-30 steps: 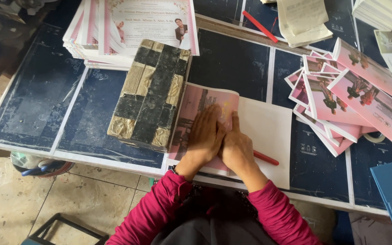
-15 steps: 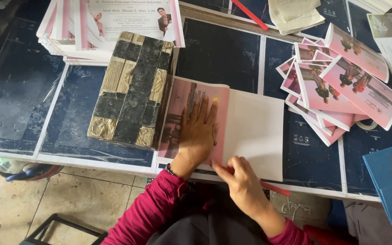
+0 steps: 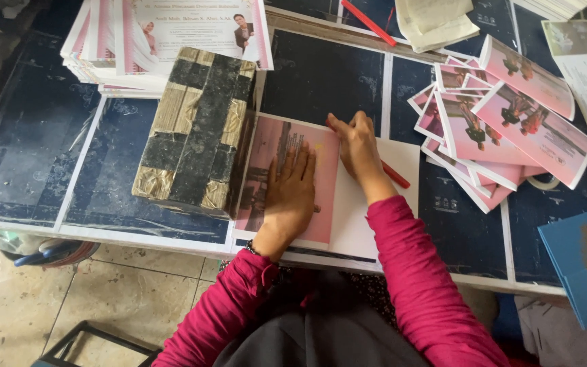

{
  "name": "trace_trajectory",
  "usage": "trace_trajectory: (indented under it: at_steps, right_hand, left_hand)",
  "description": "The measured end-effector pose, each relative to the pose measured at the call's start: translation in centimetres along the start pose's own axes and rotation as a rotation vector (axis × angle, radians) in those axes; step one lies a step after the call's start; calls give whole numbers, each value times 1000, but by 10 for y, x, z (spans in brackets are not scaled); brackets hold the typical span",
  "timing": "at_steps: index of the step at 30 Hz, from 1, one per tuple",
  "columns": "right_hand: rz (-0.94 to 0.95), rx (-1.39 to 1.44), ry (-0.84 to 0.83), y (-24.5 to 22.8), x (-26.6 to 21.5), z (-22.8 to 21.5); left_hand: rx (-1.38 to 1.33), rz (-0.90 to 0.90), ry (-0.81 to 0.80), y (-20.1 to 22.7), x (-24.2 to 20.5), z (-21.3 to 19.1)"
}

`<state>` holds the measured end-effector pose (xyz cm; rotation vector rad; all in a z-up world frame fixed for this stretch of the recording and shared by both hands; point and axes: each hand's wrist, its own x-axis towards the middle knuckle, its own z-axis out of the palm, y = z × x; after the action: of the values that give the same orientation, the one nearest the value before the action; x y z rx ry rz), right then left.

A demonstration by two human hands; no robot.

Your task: The person inserts pink printed sheets into a white book cover, presses the spine to secure the pages, and places the completed book onto a stack. This process is repeated with multiple sheets and covers.

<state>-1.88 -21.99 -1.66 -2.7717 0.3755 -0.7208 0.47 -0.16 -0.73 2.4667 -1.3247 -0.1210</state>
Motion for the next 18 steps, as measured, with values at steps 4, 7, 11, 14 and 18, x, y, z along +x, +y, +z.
trace_trajectory:
  at_steps: [4, 7, 11, 14, 18]
  right_hand:
    - [-25, 88, -2, -34, -40, -28]
    - [3, 185, -94, -85, -108, -66]
    - [-210, 87, -284, -108, -184, -89]
    - [-152, 122, -226, -110, -196, -96]
    - [287, 533, 18, -83, -178, -75]
  left_hand:
    - [-49, -1, 18, 1, -1, -2]
    - [-31, 8, 75, 4, -6, -13]
    - [-43, 12, 57, 1, -4, -7]
    - [-39, 14, 39, -2, 0, -3]
    - [-49, -14, 71, -5, 4, 4]
